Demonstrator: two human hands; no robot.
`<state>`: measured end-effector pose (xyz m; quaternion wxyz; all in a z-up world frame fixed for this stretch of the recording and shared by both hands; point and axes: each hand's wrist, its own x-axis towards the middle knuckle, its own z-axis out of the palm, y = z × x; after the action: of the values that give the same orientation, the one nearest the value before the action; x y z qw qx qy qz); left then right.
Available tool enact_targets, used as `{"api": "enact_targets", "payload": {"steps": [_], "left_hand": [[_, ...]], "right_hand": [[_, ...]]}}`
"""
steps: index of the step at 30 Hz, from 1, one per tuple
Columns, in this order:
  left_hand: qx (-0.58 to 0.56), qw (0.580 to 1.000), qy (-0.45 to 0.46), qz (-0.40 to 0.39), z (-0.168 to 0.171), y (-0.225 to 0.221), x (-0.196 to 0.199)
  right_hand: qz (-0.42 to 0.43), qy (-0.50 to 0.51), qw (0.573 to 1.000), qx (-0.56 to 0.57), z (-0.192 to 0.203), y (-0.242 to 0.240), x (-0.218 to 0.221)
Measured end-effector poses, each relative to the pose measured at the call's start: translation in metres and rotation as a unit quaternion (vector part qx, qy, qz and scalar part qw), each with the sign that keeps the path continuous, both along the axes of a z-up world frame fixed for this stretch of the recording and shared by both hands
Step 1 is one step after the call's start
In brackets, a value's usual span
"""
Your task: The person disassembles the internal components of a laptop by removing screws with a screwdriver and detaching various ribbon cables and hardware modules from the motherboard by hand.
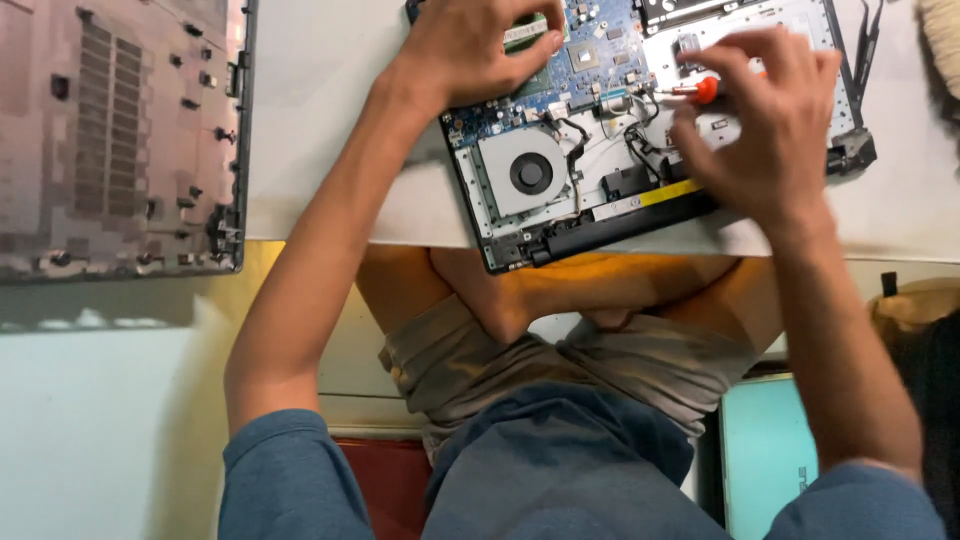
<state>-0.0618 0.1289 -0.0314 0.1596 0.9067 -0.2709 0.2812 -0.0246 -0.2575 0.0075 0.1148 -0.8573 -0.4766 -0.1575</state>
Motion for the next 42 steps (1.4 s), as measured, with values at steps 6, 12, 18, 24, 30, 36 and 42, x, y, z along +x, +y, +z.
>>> {"api": "enact_targets", "payload": {"steps": [6, 12, 18, 24, 30, 36, 42], "left_hand": [[-0.086, 0.996, -0.001, -0.035, 0.001, -0.010, -0.015], [-0.068, 0.997, 0.024, -0.008, 0.010, -0.012, -0.024], [-0.095, 0.989, 0.069, -0.087, 0.020, -0.021, -0.029], [-0.096, 0.988, 0.056, -0.112, 0.022, -0.017, -0.031], [-0.115, 0.985, 0.080, -0.103, 0.021, -0.016, -0.033], [-0.152, 0.980, 0.089, -0.096, 0.027, -0.018, -0.036], [-0.141, 0.983, 0.079, -0.081, 0.023, -0.018, -0.034]], "right_hand": [[0.065, -0.089, 0.992, 0.058, 0.024, 0.076, -0.073], [-0.026, -0.038, 0.997, 0.056, -0.001, 0.086, -0.066], [0.025, 0.108, 0.977, 0.180, 0.013, 0.082, -0.078], [-0.013, 0.156, 0.980, 0.125, 0.009, 0.083, -0.078], [-0.042, 0.115, 0.989, 0.087, 0.008, 0.087, -0.080], [-0.063, 0.126, 0.986, 0.090, 0.005, 0.087, -0.078], [-0.062, 0.134, 0.986, 0.076, 0.006, 0.088, -0.078]]}}
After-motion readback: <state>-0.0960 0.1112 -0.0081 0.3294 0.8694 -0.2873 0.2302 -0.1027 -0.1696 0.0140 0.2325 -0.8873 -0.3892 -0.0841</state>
